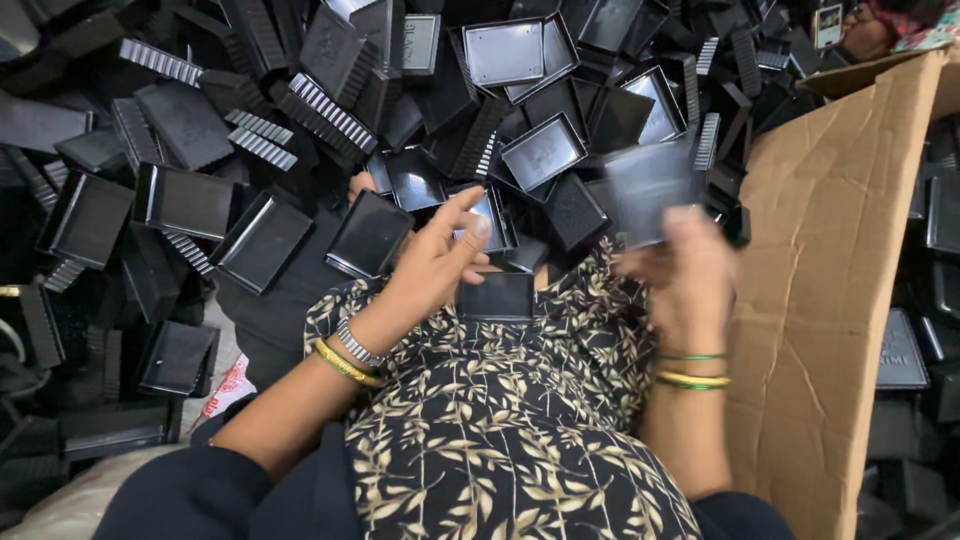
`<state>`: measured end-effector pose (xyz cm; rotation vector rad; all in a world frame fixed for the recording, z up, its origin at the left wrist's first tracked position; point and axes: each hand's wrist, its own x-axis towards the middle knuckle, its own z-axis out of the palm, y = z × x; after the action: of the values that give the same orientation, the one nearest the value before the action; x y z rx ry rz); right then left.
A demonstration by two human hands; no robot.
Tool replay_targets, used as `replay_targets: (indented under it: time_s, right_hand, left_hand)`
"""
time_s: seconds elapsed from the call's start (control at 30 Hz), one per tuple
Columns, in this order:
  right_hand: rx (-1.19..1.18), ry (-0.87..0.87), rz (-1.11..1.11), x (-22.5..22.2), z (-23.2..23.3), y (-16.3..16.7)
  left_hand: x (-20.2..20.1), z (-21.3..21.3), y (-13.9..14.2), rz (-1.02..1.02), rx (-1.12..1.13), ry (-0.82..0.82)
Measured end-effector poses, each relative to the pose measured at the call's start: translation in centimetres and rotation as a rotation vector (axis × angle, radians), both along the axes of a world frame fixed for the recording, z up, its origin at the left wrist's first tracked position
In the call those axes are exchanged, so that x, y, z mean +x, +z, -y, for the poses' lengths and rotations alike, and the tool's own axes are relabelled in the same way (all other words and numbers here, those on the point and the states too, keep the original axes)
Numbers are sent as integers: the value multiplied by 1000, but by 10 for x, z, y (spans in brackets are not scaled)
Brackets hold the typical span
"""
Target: The person sits on the floor in a large pile of black plastic boxes, picks up individual boxes, opens and closes their lids, and places them into a large cardboard carton beside them. At the end the person holds a small paper cup of tea while continuing to handle boxes.
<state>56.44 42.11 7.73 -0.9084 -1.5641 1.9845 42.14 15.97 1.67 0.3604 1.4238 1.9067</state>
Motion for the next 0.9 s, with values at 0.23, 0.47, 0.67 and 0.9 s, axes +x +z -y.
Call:
replay_targets:
  time_s: [0.23, 0.47, 0.67, 0.9]
  right_hand:
    - [271, -517, -563, 34, -81, 62]
    - [564, -9, -233, -89, -14, 17]
    - [1350, 367, -66, -201, 21, -15]
    - [1420, 255, 163, -202, 26, -17]
  left_hand:
    - [-20, 17, -9, -37, -80, 97]
    - [-19, 10, -15, -33, -16, 90]
    - [-13, 22, -11, -24, -80, 108]
    - [-13, 32, -13, 16, -12, 134]
